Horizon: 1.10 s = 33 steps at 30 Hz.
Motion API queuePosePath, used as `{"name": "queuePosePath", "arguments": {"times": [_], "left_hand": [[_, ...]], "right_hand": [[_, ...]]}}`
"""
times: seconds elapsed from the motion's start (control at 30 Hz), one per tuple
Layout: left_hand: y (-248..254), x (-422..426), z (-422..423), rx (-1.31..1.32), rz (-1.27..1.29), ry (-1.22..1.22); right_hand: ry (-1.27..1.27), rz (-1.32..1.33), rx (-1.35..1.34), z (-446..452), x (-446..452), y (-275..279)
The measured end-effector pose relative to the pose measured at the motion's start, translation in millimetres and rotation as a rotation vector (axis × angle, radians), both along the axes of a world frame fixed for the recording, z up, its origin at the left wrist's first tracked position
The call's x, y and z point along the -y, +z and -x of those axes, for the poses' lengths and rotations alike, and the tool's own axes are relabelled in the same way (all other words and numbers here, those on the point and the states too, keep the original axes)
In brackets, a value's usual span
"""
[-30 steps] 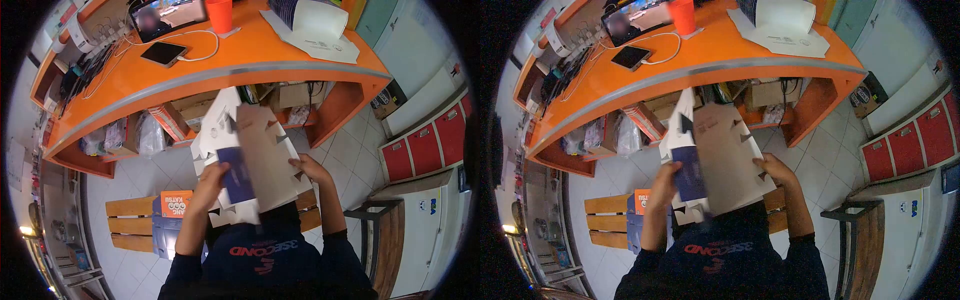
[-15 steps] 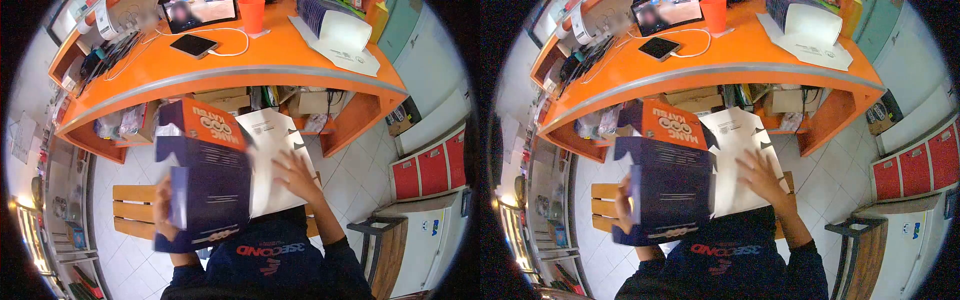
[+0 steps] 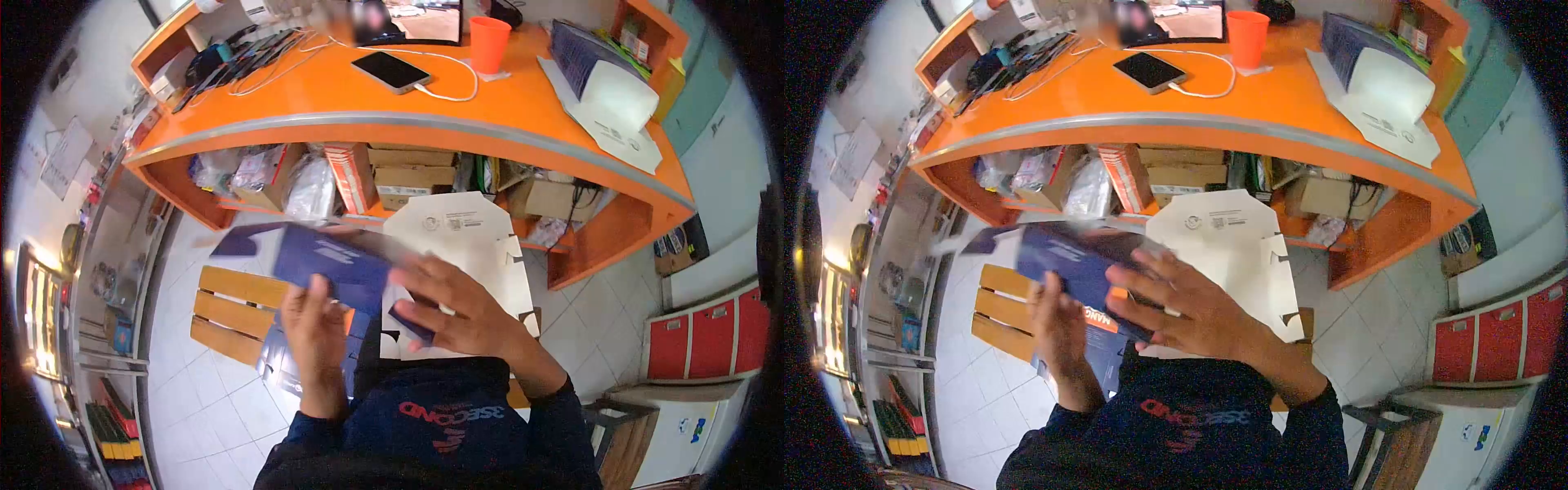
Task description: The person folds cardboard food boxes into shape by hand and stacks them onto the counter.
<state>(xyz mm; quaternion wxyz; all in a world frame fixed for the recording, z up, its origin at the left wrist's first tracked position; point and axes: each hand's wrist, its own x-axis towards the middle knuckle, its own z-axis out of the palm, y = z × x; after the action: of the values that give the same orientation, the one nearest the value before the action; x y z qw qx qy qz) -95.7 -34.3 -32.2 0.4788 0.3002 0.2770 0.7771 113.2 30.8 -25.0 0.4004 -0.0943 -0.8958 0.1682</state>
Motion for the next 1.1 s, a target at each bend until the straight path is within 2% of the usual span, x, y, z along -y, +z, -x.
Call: {"name": "queuePosePath", "arguments": {"times": [0.03, 0.1, 0.2, 0.3, 0.43, 0.53, 0.63, 0.67, 0.73, 0.77, 0.8, 0.83, 0.93, 1.0, 1.1], "left_hand": [[9.2, -4.0, -14.6, 0.023, 0.038, -0.014], [28.2, -13.9, -36.5, 0.156, 0.2, -0.006], [19.1, -22.4, -34.1, 0.161, 0.159, -0.092], [19.0, -27.6, -49.4, 0.113, 0.147, -0.096], [14.6, -31.8, -64.5, 0.042, 0.098, -0.132], [-13.5, -32.2, -81.8, -0.036, 0.01, -0.169], [-14.4, -35.0, -87.9, -0.179, 0.066, -0.133], [-10.7, -37.1, -86.7, -0.302, 0.067, -0.123], [-5.3, -39.5, -75.1, -0.547, 0.072, -0.103], [-13.4, -39.9, -54.4, -0.666, 0.224, -0.273], [-3.1, -40.0, -40.1, -0.866, 0.311, -0.425], [6.6, -40.9, -33.6, -1.063, 0.399, -0.583], [-5.3, -39.4, -36.4, -0.959, 0.196, -0.687], [-23.1, -43.8, -36.4, -0.905, 0.244, -0.701], [-47.9, -57.4, -33.9, -0.773, 0.354, -0.785]], "right_hand": [[-0.041, -0.164, -0.006, 6.1, -9.9, -3.5], [-0.127, -0.308, -0.017, 7.1, -15.4, 5.4], [-0.161, -0.202, 0.08, 8.1, -9.9, 24.3], [-0.313, -0.189, 0.101, 11.4, -10.2, 21.6], [-0.373, -0.138, -0.037, 15.6, -10.5, 11.1], [-0.599, 0.002, -0.14, 21.4, -6.9, -10.9], [-0.699, 0.129, -0.175, 26.5, 4.7, -11.7], [-0.641, 0.247, -0.135, 26.2, 7.5, -10.9], [-0.428, 0.471, -0.239, 12.3, 4.1, -15.8], [-0.319, 0.579, -0.288, 0.5, 0.5, -17.6], [-0.461, 0.418, -0.2, -13.0, -8.4, -11.3], [-0.476, 0.475, -0.262, -18.1, -16.2, -8.9], [-0.368, 0.442, -0.085, -31.3, -39.0, -6.0], [-0.307, 0.309, 0.118, -31.7, -43.9, -12.6], [-0.421, 0.471, 0.087, -28.3, -38.3, -25.4]]}}
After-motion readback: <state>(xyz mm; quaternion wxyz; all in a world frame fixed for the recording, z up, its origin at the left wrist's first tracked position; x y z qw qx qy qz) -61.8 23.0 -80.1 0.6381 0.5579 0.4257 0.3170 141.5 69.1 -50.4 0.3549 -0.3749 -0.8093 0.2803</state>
